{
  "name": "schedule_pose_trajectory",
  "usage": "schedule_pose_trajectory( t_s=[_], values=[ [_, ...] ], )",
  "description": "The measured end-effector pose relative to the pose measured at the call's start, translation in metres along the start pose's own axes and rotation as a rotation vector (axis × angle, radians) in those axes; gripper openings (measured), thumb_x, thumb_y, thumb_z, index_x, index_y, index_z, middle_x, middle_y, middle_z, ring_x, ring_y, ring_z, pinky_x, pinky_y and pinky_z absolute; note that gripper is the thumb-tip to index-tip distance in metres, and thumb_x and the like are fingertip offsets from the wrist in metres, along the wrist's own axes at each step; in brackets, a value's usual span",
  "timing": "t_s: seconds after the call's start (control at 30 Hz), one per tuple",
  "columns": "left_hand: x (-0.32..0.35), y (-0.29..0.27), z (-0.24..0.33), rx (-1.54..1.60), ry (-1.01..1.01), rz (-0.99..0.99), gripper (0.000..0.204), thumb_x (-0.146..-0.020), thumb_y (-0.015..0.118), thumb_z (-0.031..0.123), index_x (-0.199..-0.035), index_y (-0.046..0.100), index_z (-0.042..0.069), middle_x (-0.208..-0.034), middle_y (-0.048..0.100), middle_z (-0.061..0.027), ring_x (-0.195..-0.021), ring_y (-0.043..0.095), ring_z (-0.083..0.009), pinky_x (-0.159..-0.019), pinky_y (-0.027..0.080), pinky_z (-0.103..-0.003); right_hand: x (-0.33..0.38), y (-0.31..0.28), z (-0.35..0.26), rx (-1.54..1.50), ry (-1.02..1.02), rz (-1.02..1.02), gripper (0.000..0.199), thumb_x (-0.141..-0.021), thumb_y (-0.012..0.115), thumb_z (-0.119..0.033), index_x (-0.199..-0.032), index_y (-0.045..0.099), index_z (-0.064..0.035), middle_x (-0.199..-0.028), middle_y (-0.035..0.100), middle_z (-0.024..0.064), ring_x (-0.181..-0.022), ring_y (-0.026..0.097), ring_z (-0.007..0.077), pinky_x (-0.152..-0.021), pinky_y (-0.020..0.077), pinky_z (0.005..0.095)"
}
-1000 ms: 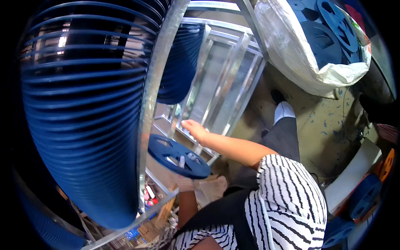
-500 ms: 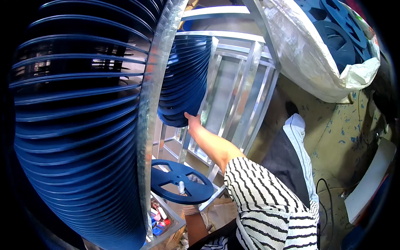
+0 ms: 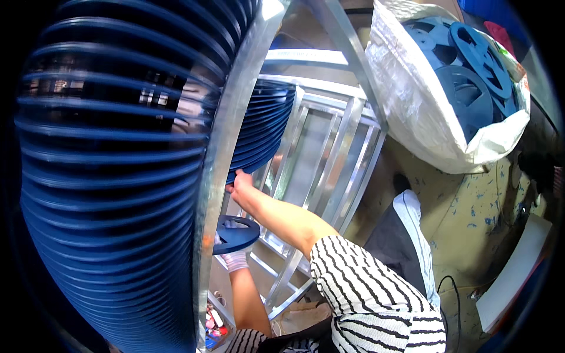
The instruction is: The person repeatedly picks up blue plastic spools from a white sack and stacks them onto a metal rack. The person handles the spools one by one, aligning them carefully on the rack.
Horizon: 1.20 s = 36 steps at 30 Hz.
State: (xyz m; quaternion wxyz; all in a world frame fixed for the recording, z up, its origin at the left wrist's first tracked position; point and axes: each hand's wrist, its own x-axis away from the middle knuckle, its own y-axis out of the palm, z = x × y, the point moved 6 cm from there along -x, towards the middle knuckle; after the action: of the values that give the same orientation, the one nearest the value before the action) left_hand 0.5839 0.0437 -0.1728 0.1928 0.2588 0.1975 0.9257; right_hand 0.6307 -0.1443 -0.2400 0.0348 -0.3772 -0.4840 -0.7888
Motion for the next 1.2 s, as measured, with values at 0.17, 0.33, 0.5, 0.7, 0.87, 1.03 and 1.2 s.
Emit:
schedule_pose_trajectory(
  t_s=[0.17,0.33,0.5,0.7,0.87,1.03,1.2],
  values=[
    [-0.039,0.045,-0.007,-0.005,0.013,-0.03,0.065,-0.088,0.056,0.048,-0.133,0.042,0.003,-0.131,0.05,-0.0118,-0.122,0.044,-0.0273,-0.109,0.03,-0.043,0.041,0.036,0.003,-0.24,0.247,-0.046,0.028,-0.097,0.041,-0.018,-0.109,0.051,0.006,-0.108,0.06,0.0237,-0.094,0.063,0.0375,-0.079,0.0555,0.0505],
    [-0.092,0.146,-0.041,-0.026,-0.026,-0.172,0.064,-0.089,0.054,0.048,-0.134,0.041,0.004,-0.132,0.048,-0.0114,-0.123,0.043,-0.027,-0.109,0.029,-0.043,0.033,0.085,-0.048,-0.422,0.264,-0.094,0.038,-0.1,0.04,-0.026,-0.118,0.045,0.0073,-0.116,0.057,0.0261,-0.101,0.059,0.041,-0.09,0.0502,0.0512],
    [-0.127,0.195,-0.068,-0.033,-0.049,-0.234,0.063,-0.09,0.051,0.047,-0.135,0.039,0.005,-0.134,0.046,-0.0111,-0.124,0.042,-0.0267,-0.109,0.029,-0.043,0.071,0.112,-0.123,-0.504,0.414,-0.775,0.028,-0.089,0.057,-0.024,-0.103,0.059,0.0002,-0.098,0.065,0.0162,-0.083,0.066,0.0285,-0.075,0.0539,0.0433],
    [-0.147,0.214,-0.079,-0.04,-0.049,-0.249,0.062,-0.091,0.049,0.047,-0.136,0.037,0.006,-0.136,0.044,-0.0106,-0.126,0.041,-0.0263,-0.11,0.028,-0.043,0.152,0.051,-0.2,0.152,0.378,-0.611,0.05,-0.099,0.043,-0.035,-0.127,0.045,0.0062,-0.125,0.056,0.0245,-0.109,0.06,0.0353,-0.087,0.0552,0.0385],
    [-0.162,0.238,-0.092,-0.055,-0.066,-0.285,0.061,-0.092,0.046,0.047,-0.137,0.036,0.007,-0.137,0.042,-0.0103,-0.127,0.039,-0.026,-0.11,0.027,-0.043,0.136,-0.007,-0.281,0.275,-0.033,-0.296,0.035,-0.099,0.042,-0.028,-0.118,0.05,0.0011,-0.116,0.06,0.0204,-0.1,0.064,0.0301,-0.08,0.0574,0.0358],
    [-0.166,0.241,-0.091,-0.095,-0.059,-0.308,0.06,-0.094,0.044,0.047,-0.138,0.034,0.008,-0.139,0.041,-0.0099,-0.128,0.038,-0.0257,-0.111,0.026,-0.043,0.124,0.04,-0.354,0.933,-0.835,-0.18,0.047,-0.093,0.056,-0.032,-0.129,0.045,-0.0036,-0.132,0.048,0.0153,-0.126,0.043,0.0265,-0.101,0.0365,0.0395],
    [-0.172,0.246,-0.093,-0.109,-0.062,-0.34,0.059,-0.095,0.042,0.046,-0.139,0.033,0.009,-0.141,0.039,-0.0096,-0.129,0.037,-0.0254,-0.111,0.026,-0.043,0.094,0.099,-0.386,1.562,-1.032,-0.155,0.071,-0.088,0.059,-0.047,-0.139,0.036,-0.0027,-0.141,0.038,0.0223,-0.132,0.035,0.036,-0.109,0.0289,0.0419]
  ],
)
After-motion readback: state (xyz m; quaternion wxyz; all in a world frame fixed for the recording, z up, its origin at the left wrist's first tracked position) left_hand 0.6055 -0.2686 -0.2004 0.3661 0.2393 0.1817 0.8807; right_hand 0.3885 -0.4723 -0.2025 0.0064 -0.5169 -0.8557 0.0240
